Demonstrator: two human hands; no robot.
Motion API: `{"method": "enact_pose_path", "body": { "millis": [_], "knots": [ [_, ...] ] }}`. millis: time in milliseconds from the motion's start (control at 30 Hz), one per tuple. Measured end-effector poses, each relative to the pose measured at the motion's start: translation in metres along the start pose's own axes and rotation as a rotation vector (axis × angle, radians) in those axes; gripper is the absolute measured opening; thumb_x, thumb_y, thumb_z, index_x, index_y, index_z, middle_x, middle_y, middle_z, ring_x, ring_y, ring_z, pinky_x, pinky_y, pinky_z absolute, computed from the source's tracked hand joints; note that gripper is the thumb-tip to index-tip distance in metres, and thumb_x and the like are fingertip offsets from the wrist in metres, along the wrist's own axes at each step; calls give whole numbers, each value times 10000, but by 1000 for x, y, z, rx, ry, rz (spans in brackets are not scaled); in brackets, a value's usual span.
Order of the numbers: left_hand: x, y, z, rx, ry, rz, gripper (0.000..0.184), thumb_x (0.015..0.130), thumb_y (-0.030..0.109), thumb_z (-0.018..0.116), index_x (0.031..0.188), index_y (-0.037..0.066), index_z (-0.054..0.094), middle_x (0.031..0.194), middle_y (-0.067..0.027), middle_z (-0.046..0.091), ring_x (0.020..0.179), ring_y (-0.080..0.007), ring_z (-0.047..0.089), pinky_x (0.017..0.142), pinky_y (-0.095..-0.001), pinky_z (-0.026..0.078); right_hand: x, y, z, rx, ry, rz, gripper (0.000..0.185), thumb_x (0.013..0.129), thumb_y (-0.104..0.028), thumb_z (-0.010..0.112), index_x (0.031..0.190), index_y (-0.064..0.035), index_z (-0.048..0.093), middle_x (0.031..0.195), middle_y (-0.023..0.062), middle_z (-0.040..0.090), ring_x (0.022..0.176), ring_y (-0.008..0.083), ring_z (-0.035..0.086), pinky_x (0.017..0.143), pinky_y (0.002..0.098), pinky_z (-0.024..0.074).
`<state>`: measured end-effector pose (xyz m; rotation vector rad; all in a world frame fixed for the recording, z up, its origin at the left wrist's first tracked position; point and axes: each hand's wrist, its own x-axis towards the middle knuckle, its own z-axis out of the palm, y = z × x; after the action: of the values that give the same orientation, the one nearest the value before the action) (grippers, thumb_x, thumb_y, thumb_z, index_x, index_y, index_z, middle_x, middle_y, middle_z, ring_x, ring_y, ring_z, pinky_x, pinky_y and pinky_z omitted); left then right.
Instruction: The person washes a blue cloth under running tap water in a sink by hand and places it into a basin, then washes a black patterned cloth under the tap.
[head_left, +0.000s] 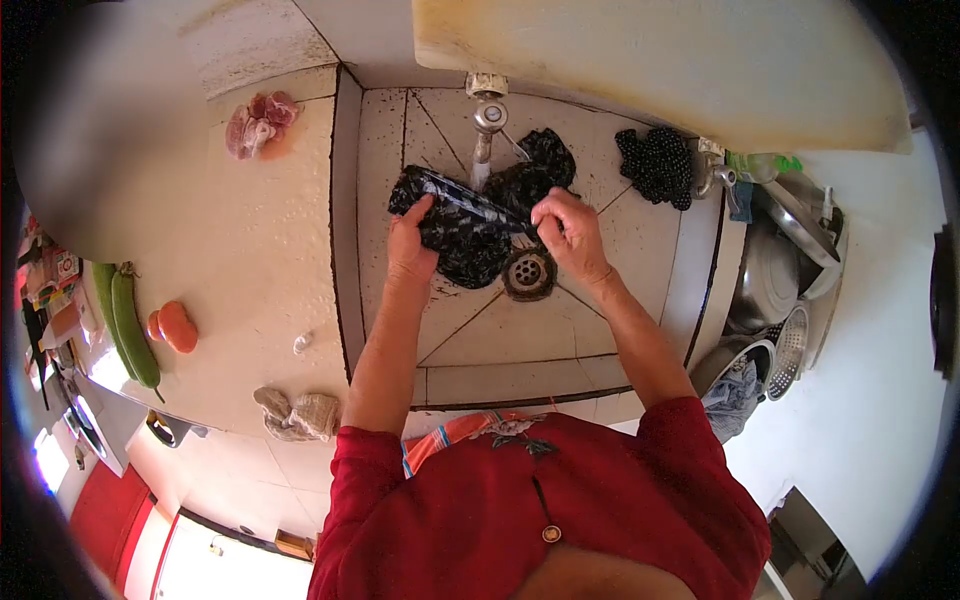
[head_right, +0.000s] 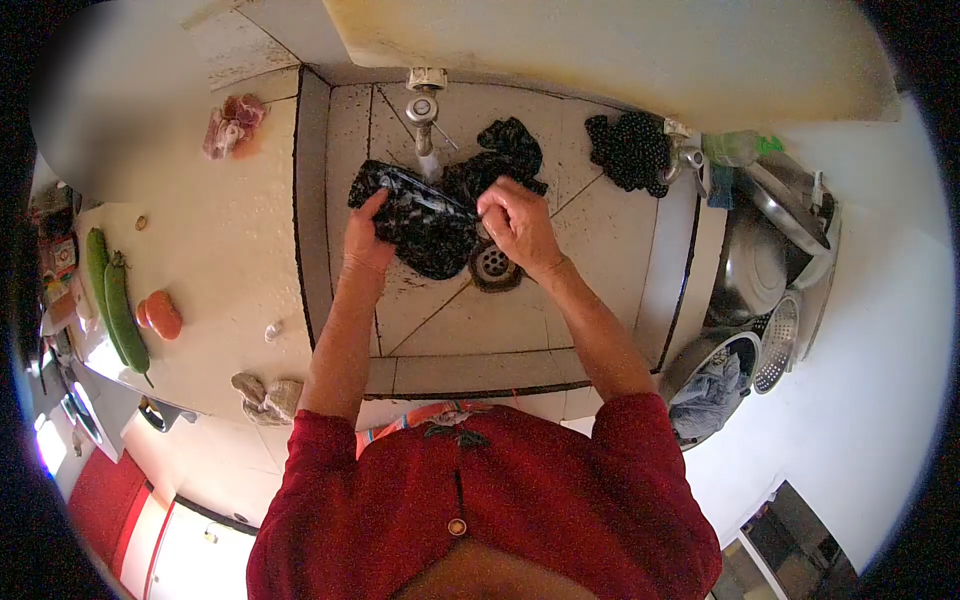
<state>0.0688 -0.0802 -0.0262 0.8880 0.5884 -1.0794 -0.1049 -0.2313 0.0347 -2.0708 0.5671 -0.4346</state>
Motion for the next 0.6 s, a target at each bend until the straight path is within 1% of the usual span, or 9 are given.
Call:
{"method": "enact_pose_path", "body": {
  "millis": [100, 200, 267, 333, 400, 433, 467, 533, 600],
  "knots": [
    [5, -2, -15, 6, -52, -88, 265, 864, 107, 623, 1111, 14, 598, 1066, -122, 652, 953, -278, 650, 831, -426, 543, -23, 32, 7, -137, -161, 213, 55, 828, -17, 554, 859, -30, 597, 743, 88, 562, 675, 230, 586, 616, 346, 479],
    [4, -11, -24, 73, -142, -91, 342, 885, 179, 612, 1182, 15, 572, 1129, -130, 635, 1027, -280, 622, 908, -452, 500, -15, 31, 23, -67, -77, 193, 135, 819, -26, 577, 944, -39, 629, 811, 114, 599, 806, 240, 609, 706, 368, 494],
    [-3, -8, -15, 53, -178, -115, 332, 863, 171, 641, 1156, 23, 590, 1105, -118, 646, 1010, -272, 628, 891, -441, 509, 0, 26, 47, -197, 12, -35, 165, 842, -80, 575, 988, -50, 644, 867, 126, 622, 875, 247, 604, 757, 382, 484],
    [-9, -9, -10, 119, -275, -53, 311, 841, 121, 656, 1132, 27, 598, 1093, -107, 651, 1001, -265, 633, 878, -432, 518, 13, 40, 58, -170, -14, -12, 186, 869, -149, 569, 1004, -57, 657, 900, 123, 643, 897, 245, 605, 787, 392, 477],
    [-15, -5, -6, 200, -288, -5, 278, 801, 60, 684, 1067, 44, 603, 1052, -93, 652, 974, -257, 636, 859, -413, 527, 16, 73, 74, 20, -153, 263, 224, 902, -234, 560, 992, -59, 668, 910, 105, 662, 871, 236, 611, 796, 399, 473],
    [-17, 0, -3, 249, -252, 13, 264, 773, 24, 705, 1014, 60, 605, 1018, -84, 651, 952, -252, 638, 847, -400, 531, 33, 45, 56, 340, -108, 529, 293, 938, -290, 514, 949, -43, 672, 839, 68, 665, 805, 204, 607, 790, 372, 468],
    [-18, 2, -3, 294, -214, 28, 262, 744, -13, 725, 961, 75, 606, 985, -76, 649, 929, -248, 639, 835, -386, 535, 39, 61, 47, 425, -76, 311, 289, 936, -269, 519, 935, -24, 672, 807, 36, 668, 772, 162, 600, 752, 334, 465],
    [-19, 6, -11, 203, -190, -52, 256, 742, -41, 702, 950, 78, 610, 980, -75, 649, 918, -253, 639, 816, -395, 540, 55, 47, 22, 511, -174, 412, 200, 887, -163, 570, 996, -10, 639, 815, 11, 655, 787, 146, 608, 805, 331, 483],
    [-19, 7, -14, 120, -203, -88, 260, 739, -71, 677, 943, 78, 615, 980, -80, 650, 917, -259, 639, 808, -405, 544, 56, 29, 23, 251, -394, 354, 229, 904, -183, 576, 1029, -1, 640, 874, 72, 668, 830, 191, 615, 808, 348, 477]
  ]
}}
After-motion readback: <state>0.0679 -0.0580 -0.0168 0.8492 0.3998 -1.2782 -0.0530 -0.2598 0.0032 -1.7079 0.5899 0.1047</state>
